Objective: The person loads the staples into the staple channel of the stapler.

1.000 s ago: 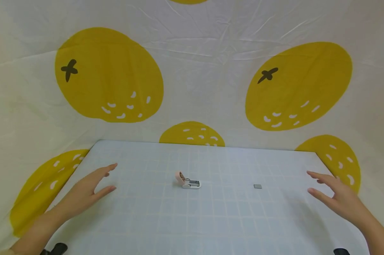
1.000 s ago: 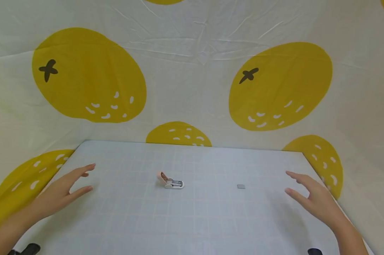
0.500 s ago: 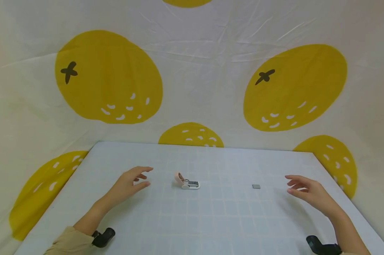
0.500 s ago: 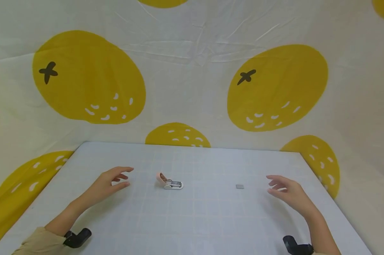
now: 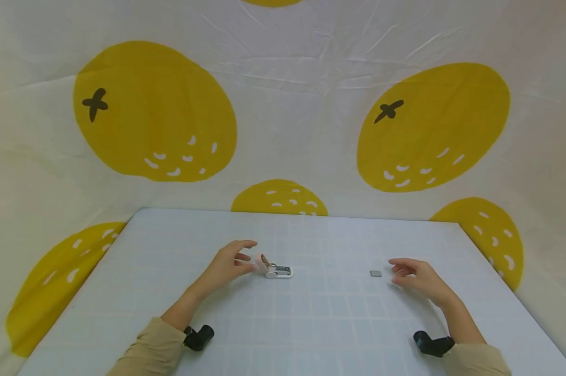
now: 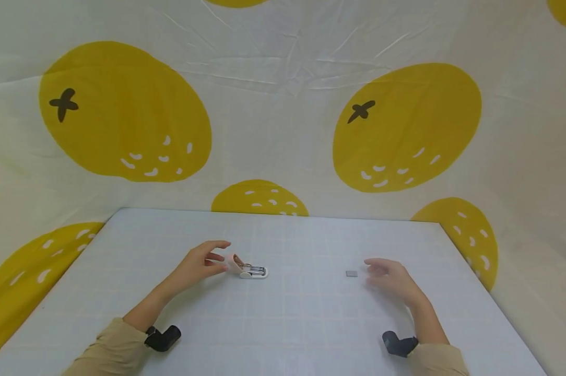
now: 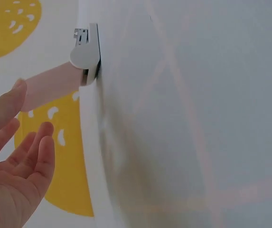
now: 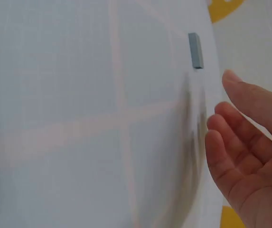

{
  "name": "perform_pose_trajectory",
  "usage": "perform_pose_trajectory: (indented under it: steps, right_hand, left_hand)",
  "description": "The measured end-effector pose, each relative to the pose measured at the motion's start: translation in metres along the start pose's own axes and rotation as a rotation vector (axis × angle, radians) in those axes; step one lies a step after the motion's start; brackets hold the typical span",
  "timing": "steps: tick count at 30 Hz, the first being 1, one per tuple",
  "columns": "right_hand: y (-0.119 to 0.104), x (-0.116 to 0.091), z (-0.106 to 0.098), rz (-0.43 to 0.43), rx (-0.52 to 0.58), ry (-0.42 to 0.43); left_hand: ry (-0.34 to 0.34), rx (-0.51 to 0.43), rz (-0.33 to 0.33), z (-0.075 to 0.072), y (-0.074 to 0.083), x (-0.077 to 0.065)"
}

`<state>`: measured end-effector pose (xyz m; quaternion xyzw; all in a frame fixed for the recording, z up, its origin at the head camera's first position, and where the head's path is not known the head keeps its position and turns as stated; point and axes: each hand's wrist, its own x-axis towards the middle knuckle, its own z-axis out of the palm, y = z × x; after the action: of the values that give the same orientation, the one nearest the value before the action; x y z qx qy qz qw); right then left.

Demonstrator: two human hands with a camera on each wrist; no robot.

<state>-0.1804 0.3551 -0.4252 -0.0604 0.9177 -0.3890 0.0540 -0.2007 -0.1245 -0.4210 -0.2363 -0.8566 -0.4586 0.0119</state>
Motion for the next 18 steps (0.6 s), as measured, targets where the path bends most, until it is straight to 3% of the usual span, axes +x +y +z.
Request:
perform_pose_trajectory:
  steps: [8,18]
  right_hand:
    - [0.001,0.017,0.014,0.027,-0.027,0.02]
    - [-0.002,0.024,0.017,0.048,-0.04,-0.012]
  left_hand:
    - [0.004,-0.038,-0.013,0.011,0.001,0.005]
    - [-0.014,-0.014,0.003,0.015,0.005,0.009]
